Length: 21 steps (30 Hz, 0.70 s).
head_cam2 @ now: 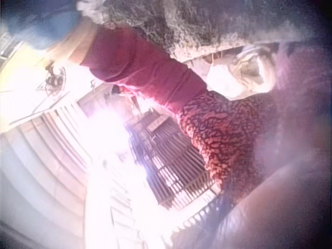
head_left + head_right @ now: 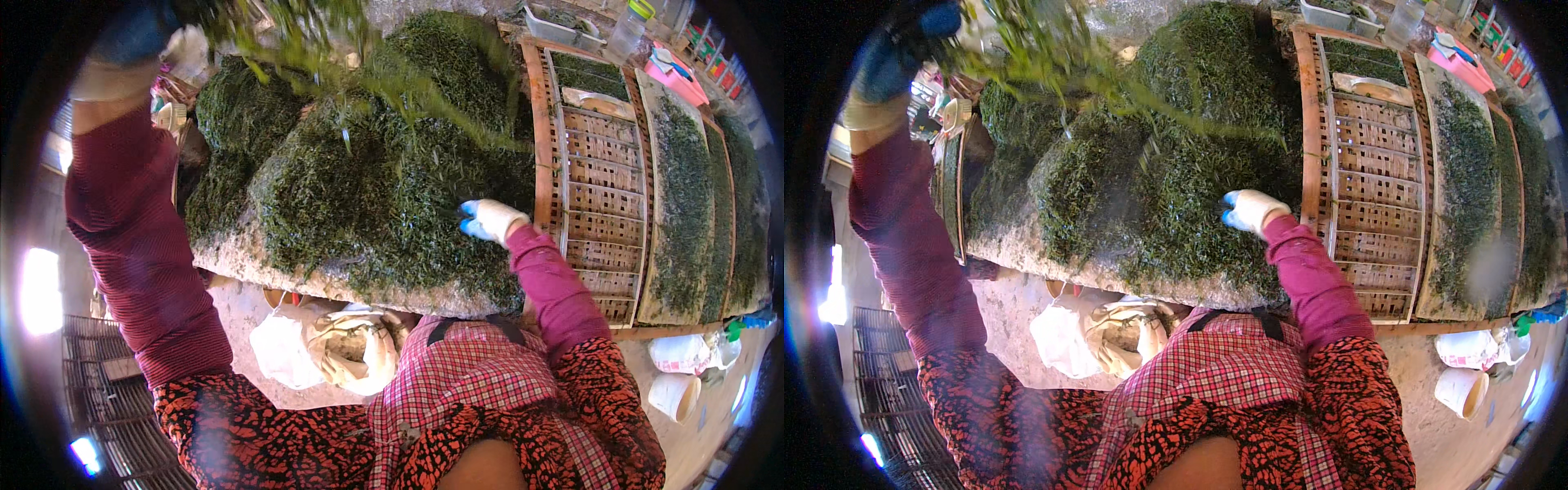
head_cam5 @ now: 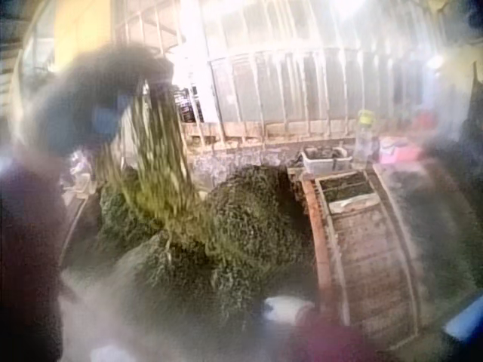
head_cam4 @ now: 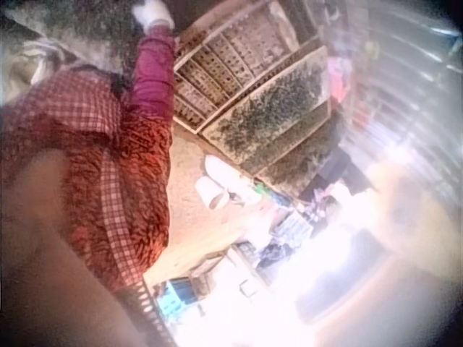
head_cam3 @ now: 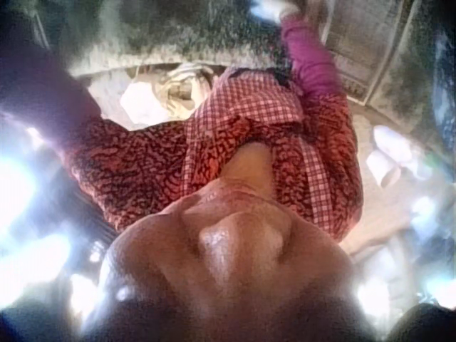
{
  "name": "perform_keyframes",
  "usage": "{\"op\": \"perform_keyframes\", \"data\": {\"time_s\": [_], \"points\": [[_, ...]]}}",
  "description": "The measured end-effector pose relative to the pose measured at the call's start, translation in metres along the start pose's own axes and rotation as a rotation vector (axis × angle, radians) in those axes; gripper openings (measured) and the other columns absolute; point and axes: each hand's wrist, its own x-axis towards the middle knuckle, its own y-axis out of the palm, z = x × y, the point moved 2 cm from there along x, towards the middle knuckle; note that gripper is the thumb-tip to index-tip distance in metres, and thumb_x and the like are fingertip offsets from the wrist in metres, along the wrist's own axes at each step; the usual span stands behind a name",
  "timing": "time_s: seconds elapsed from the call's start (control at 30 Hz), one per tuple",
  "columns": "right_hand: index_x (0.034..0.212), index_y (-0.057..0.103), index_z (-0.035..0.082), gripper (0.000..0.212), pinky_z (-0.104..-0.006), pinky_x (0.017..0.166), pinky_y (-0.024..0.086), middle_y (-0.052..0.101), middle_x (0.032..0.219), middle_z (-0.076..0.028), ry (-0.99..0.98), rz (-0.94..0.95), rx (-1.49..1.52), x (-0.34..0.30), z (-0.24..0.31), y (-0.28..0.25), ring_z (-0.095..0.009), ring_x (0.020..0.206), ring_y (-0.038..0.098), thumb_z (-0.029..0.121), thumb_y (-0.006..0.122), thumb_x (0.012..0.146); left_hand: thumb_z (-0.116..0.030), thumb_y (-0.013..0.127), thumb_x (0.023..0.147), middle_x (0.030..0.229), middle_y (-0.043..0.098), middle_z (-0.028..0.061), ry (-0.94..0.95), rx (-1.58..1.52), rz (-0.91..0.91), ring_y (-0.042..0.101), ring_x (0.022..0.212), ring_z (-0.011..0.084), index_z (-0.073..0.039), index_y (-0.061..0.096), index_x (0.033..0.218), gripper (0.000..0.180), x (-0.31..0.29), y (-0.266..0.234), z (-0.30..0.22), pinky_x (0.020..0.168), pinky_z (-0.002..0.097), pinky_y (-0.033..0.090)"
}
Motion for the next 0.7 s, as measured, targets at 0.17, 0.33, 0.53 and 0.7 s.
{"op": "perform_keyframes", "data": {"time_s": [0.17,0.33,0.53,0.7], "points": [[0.108,0.070,0.002,0.037,-0.0414,0.087,0.054,0.072,0.097,-0.022,0.297,-0.367,-0.033,-0.054,-0.031,-0.127,-0.032,0.092,0.071,0.034,0.063,0.091,-0.018,0.058,0.097,0.105,0.066,0.0113,-0.345,-0.288,0.103,0.064,0.088,0.0178,0.002,0.059,0.127,0.036,-0.064,0.081,0.010,0.078,0.0316,0.053],[0.119,0.064,0.007,0.024,-0.0217,0.066,0.047,0.064,0.094,0.006,-0.546,-0.701,0.689,-0.082,0.042,-0.200,-0.005,0.075,0.053,0.010,0.063,0.096,-0.016,0.062,0.094,0.096,0.065,0.0146,-0.309,-0.580,0.420,0.064,0.079,0.0209,0.004,0.064,0.116,0.030,-0.058,0.180,0.035,0.068,0.0328,0.050],[0.146,0.042,0.000,0.057,-0.0296,0.107,0.042,0.057,0.138,-0.008,-0.746,0.015,1.072,-0.079,0.022,-0.151,-0.017,0.122,0.056,0.028,0.059,0.100,-0.029,0.063,0.096,0.080,0.064,0.0076,-0.385,-0.744,0.601,0.060,0.066,0.0140,0.003,0.067,0.107,0.034,0.003,0.206,0.042,0.057,0.0301,0.048],[0.144,0.043,-0.003,0.065,-0.0282,0.103,0.042,0.059,0.133,-0.008,-0.551,0.257,1.018,-0.110,-0.013,-0.142,-0.012,0.116,0.055,0.033,0.067,0.095,-0.029,0.063,0.097,0.077,0.063,0.0017,-0.433,-0.711,0.601,0.058,0.067,0.0083,0.001,0.067,0.105,0.032,0.004,0.227,0.070,0.058,0.0256,0.047]]}}
